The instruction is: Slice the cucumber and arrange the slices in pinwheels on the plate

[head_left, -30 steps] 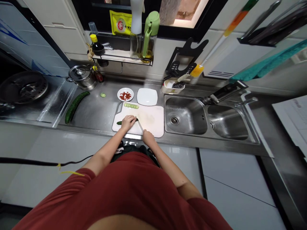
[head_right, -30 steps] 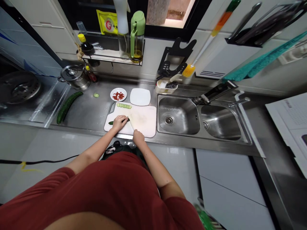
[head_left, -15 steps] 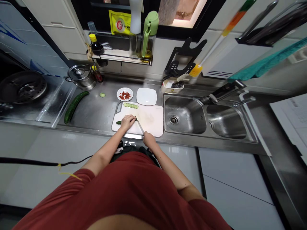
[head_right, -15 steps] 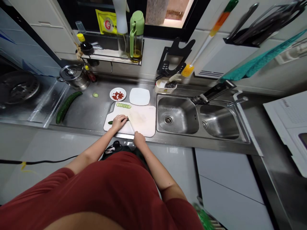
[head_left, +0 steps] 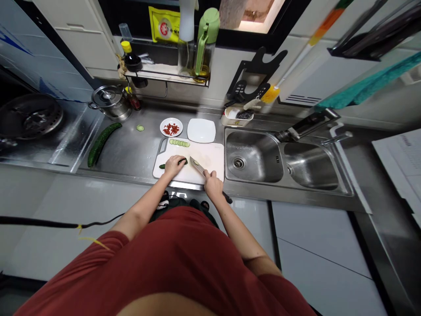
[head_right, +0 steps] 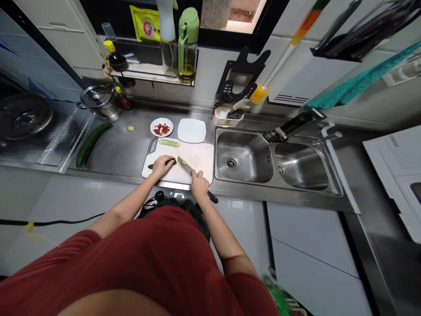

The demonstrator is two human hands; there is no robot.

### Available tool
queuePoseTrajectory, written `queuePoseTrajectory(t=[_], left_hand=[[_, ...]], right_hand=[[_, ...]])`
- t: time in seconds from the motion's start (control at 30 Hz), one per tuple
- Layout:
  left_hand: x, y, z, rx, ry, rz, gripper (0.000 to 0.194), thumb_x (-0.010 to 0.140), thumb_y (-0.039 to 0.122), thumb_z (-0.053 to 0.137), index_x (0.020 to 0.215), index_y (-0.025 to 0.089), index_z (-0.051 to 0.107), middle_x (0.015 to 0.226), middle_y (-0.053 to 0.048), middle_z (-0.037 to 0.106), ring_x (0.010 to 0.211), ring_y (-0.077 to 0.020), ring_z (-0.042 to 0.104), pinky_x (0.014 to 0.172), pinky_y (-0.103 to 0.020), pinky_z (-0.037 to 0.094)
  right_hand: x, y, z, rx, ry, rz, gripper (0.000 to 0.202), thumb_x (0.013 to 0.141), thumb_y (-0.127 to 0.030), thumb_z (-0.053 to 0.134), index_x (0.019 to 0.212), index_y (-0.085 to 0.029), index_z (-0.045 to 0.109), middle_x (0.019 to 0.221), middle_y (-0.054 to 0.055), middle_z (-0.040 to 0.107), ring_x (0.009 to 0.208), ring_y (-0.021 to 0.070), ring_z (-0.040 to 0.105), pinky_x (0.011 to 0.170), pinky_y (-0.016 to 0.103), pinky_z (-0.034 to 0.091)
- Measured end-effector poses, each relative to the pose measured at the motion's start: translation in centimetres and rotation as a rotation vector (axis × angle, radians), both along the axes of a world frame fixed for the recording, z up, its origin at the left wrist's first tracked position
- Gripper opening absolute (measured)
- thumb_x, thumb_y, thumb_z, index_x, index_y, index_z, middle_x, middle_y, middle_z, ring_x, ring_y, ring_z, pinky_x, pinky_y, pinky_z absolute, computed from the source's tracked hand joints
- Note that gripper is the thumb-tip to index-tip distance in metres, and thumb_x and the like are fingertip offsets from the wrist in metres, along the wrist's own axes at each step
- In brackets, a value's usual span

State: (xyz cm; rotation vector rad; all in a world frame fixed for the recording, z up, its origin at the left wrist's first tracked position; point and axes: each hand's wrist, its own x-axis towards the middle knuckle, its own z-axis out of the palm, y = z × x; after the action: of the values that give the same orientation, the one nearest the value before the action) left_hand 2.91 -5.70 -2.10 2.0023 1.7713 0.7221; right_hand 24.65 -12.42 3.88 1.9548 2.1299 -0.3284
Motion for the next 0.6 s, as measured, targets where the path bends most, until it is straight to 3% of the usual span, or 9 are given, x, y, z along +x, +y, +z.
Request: queuePoseTrajectory(t=[0.17,0.33,0.5,0.6], left_hand=[[0.0,0.1,0.2,0.002,-0.021,0.050,0.028,0.094,0.036,0.050,0.108,0.022,0.069,0.112,-0.005,0.070,0.106,-0.0211,0.060,0.096,-0.033,0.044],[0.8,1.0,1.4,0.047,-0.085,0.075,0.031,0.095,0.038,0.048,0.112,0.022,0.068,0.114,-0.005,0.068,0.109,-0.0203,0.058,0.098,-0.033,0.044],[1.9,2.5,3.0,-0.008,-0.065,-0.150,0.037,0.088,0.044,0.058,0.118,0.025,0.067,0.120,-0.005,0.064,0.115,-0.0220,0.054,0.102,-0.035,0.041],[2.4,3.3,3.7,-0.082,-0.015,-0.284,0.033,0.087,0.043,0.058,0.112,0.025,0.070,0.120,-0.004,0.064,0.116,-0.0234,0.052,0.104,-0.038,0.040]], right_hand=[[0.5,0.8,0.6,0.088,-0.069,0.012,0.049,0.098,-0.020,0.032,0.146,-0.028,0.038,0.117,0.013,0.047,0.085,0.0191,0.061,0.074,0.030,0.045],[0.6,1.0,0.6,0.136,-0.076,0.023,0.046,0.099,-0.022,0.032,0.143,-0.030,0.041,0.115,0.012,0.047,0.085,0.0182,0.058,0.074,0.029,0.042],[0.6,1.0,0.2,0.169,-0.069,0.054,0.045,0.099,-0.021,0.032,0.142,-0.032,0.042,0.115,0.011,0.047,0.084,0.0170,0.056,0.073,0.029,0.039],[0.8,1.0,0.1,0.179,-0.058,0.083,0.044,0.100,-0.022,0.032,0.142,-0.032,0.043,0.115,0.010,0.047,0.083,0.0167,0.055,0.073,0.028,0.038]])
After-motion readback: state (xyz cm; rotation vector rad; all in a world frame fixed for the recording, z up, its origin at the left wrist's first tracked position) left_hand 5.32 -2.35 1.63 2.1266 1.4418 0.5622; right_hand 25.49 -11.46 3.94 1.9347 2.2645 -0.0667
